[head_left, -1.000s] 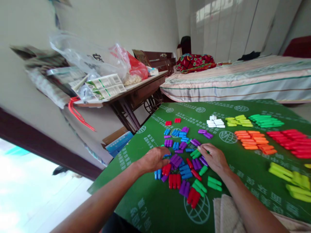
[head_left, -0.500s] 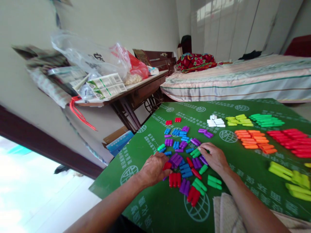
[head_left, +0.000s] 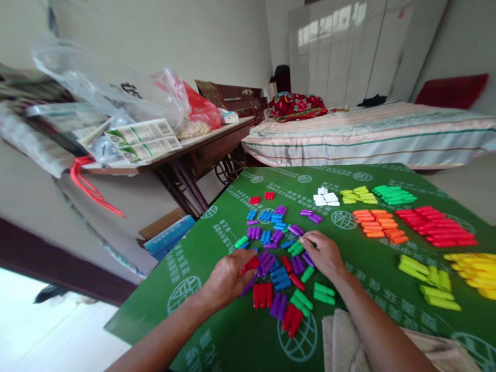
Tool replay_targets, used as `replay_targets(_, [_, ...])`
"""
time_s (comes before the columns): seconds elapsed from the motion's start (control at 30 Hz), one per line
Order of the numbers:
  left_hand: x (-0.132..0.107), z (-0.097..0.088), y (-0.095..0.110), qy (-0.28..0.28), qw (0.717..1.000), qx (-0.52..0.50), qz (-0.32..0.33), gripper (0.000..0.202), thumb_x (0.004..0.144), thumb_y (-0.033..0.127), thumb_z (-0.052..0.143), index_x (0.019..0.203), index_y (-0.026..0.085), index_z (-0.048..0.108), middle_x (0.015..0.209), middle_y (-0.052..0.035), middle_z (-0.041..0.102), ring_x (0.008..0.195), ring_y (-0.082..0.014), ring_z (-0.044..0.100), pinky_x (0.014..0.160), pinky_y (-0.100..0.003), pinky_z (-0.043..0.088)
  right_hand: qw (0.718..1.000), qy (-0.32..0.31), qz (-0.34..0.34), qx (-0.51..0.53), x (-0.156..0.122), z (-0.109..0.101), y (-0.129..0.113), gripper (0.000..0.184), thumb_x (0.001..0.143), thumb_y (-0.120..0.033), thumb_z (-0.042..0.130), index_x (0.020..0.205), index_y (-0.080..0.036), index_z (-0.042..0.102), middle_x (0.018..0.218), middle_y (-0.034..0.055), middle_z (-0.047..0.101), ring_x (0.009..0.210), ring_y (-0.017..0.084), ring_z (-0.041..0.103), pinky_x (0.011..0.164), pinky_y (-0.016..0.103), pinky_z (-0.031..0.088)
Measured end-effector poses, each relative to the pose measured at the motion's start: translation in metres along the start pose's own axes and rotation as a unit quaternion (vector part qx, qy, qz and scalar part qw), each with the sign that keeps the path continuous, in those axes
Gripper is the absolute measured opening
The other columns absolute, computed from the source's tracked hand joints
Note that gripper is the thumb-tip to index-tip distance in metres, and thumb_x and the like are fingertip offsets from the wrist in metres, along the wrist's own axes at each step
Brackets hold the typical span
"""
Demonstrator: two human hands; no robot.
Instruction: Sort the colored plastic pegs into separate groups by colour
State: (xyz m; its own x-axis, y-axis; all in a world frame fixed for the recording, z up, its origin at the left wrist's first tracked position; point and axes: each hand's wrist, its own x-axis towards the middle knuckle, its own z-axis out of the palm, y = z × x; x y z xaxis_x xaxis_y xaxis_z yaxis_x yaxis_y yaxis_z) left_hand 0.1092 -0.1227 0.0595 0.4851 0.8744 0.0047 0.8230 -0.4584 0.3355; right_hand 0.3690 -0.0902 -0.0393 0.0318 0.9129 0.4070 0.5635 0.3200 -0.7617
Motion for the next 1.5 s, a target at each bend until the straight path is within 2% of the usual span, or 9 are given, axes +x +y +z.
replay_targets(0.23, [0.011,0.003,0.015,-0.004,0.993,-0.117,-0.022,0.045,0.082,0.032,0.052,0.127,0.028,0.054,0.119,-0.0014,0.067,0.1,-0.0191,0.063,0.086,-0.031,0.052,1.0,-0.002,-0.004,0.004,0.001,0.002,0.002,0.029,0.09,-0.036,0.047,0.081,-0.023,0.07,0.091,0.0042,0.07,0.087,0.017,0.063,0.083,0.029,0.047])
replay_targets(0.37, [0.018,0.01,0.02,0.0,0.966,-0.254,-0.045,0.047,0.08,0.037,0.056,0.124,0.024,0.054,0.118,-0.004,0.066,0.107,-0.0209,0.061,0.09,-0.035,0.051,1.0,-0.001,-0.01,0.005,0.001,0.002,0.002,0.028,0.09,-0.035,0.047,0.081,-0.023,0.07,0.092,0.0042,0.07,0.088,0.017,0.064,0.084,0.029,0.047])
replay_targets(0.57, [0.024,0.011,0.029,-0.045,0.853,-0.504,-0.126,0.055,0.073,0.045,0.066,0.121,0.021,0.052,0.111,-0.0084,0.067,0.092,-0.0214,0.066,0.068,-0.03,0.054,1.0,-0.008,0.001,0.011,0.0,0.001,0.0,0.028,0.09,-0.036,0.046,0.081,-0.023,0.069,0.093,0.0044,0.07,0.089,0.018,0.064,0.085,0.03,0.047])
replay_targets(0.73, [0.024,0.009,0.036,-0.067,0.751,-0.643,-0.136,0.049,0.071,0.038,0.073,0.114,0.02,0.057,0.12,-0.0115,0.063,0.091,-0.0224,0.068,0.065,-0.027,0.054,1.0,-0.006,0.005,0.006,0.0,0.001,0.0,0.029,0.09,-0.037,0.046,0.081,-0.022,0.069,0.094,0.005,0.07,0.089,0.019,0.064,0.084,0.031,0.047])
replay_targets(0.93, [0.027,0.018,0.034,-0.075,0.705,-0.693,-0.128,0.039,0.077,0.028,0.069,0.114,0.017,0.06,0.113,-0.0134,0.066,0.086,-0.0225,0.069,0.062,-0.025,0.052,1.0,-0.006,0.004,0.012,0.0,0.001,0.0,0.028,0.09,-0.036,0.046,0.082,-0.022,0.069,0.092,0.0047,0.069,0.088,0.019,0.063,0.083,0.031,0.046])
replay_targets(1.07, [0.029,0.022,0.032,-0.079,0.719,-0.68,-0.123,0.042,0.075,0.028,0.071,0.114,0.016,0.06,0.104,-0.0119,0.068,0.083,-0.0215,0.068,0.062,-0.026,0.052,1.0,-0.005,0.004,0.011,0.0,0.002,0.001,0.027,0.089,-0.036,0.046,0.081,-0.022,0.069,0.092,0.0042,0.069,0.088,0.018,0.063,0.083,0.03,0.046])
replay_targets(1.17, [0.031,0.024,0.032,-0.066,0.755,-0.641,-0.119,0.045,0.071,0.03,0.074,0.111,0.015,0.062,0.095,-0.0086,0.069,0.077,-0.0196,0.068,0.059,-0.025,0.05,1.0,-0.004,0.005,0.009,0.0,0.003,0.001,0.026,0.089,-0.035,0.047,0.081,-0.023,0.069,0.092,0.0041,0.069,0.088,0.018,0.063,0.083,0.03,0.046])
replay_targets(1.37, [0.041,0.027,0.022,-0.017,0.877,-0.471,-0.093,0.047,0.07,0.043,0.071,0.106,0.014,0.062,0.071,-0.0005,0.063,0.063,-0.0138,0.059,0.057,-0.025,0.044,1.0,-0.009,0.01,0.003,0.0,0.002,-0.001,0.026,0.089,-0.034,0.047,0.082,-0.022,0.069,0.093,0.0045,0.069,0.089,0.019,0.063,0.077,0.029,0.046])
replay_targets(1.5, [0.045,0.018,0.015,0.04,0.976,-0.212,-0.035,0.032,0.076,0.041,0.063,0.1,0.02,0.066,0.076,-0.0005,0.064,0.07,-0.0146,0.058,0.065,-0.026,0.044,1.0,-0.01,0.019,0.002,0.0,0.003,-0.001,0.025,0.088,-0.033,0.047,0.082,-0.022,0.069,0.093,0.0041,0.069,0.088,0.019,0.063,0.077,0.03,0.045])
